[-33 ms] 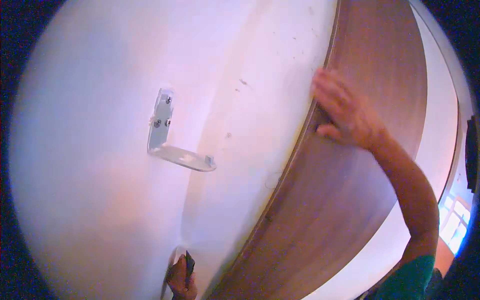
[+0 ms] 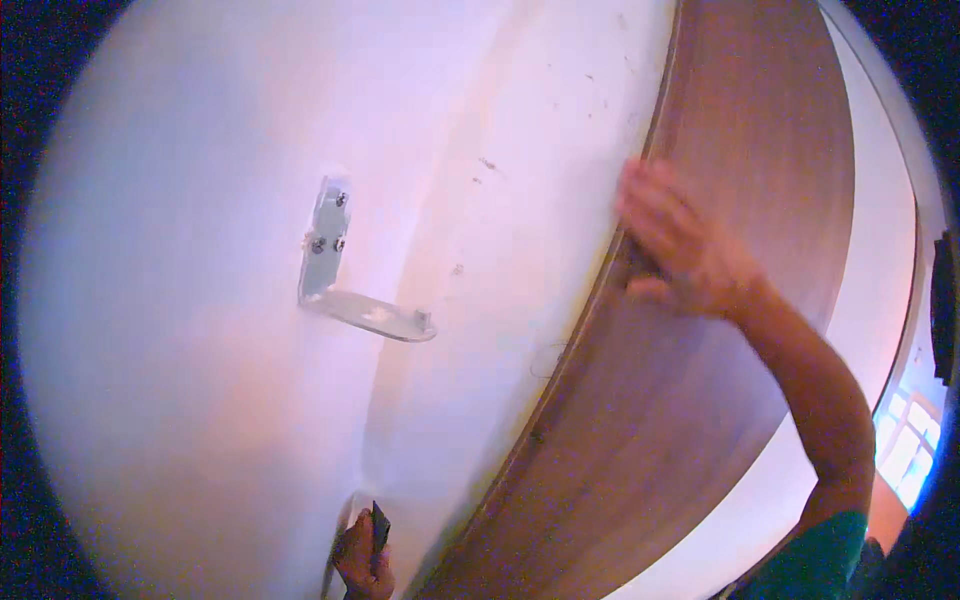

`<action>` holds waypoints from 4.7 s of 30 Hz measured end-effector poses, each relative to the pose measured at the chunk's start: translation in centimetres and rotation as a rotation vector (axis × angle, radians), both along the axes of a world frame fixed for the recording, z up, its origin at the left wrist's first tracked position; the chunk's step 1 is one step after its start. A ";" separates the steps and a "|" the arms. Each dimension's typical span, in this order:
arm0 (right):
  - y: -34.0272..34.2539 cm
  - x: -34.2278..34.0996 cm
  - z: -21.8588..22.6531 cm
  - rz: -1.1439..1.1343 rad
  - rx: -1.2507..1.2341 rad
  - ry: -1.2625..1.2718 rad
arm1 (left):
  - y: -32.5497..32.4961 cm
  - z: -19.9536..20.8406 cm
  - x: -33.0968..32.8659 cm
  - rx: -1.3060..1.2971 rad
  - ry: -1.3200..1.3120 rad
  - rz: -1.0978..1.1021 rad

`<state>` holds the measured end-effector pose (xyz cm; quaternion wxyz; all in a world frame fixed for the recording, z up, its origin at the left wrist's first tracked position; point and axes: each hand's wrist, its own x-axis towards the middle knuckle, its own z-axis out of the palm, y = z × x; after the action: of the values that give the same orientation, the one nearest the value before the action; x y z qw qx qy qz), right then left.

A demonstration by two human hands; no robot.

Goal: The person uses a chisel to scrape the edge of a wooden panel leaning against a wall and wipes the surface with a cloth.

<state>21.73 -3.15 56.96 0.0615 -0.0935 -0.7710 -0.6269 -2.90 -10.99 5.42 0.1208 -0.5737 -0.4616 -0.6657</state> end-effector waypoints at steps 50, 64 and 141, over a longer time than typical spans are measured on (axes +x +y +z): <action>-25.7 49.1 -68.8 -1.502 -0.846 1.900 | -3.0 4.1 33.6 -0.865 0.707 -1.085; -14.6 25.1 -51.0 -0.340 -1.958 1.088 | -7.2 -0.4 25.4 -0.980 0.428 -0.528; -76.5 6.3 -58.2 2.513 -2.244 -0.530 | -30.0 -47.9 44.3 0.446 -2.195 2.205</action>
<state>28.01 -79.66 -1.20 -0.2697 -0.6320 0.3833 -0.6171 41.39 -40.94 -42.52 -0.2261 -0.8062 0.3922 0.3811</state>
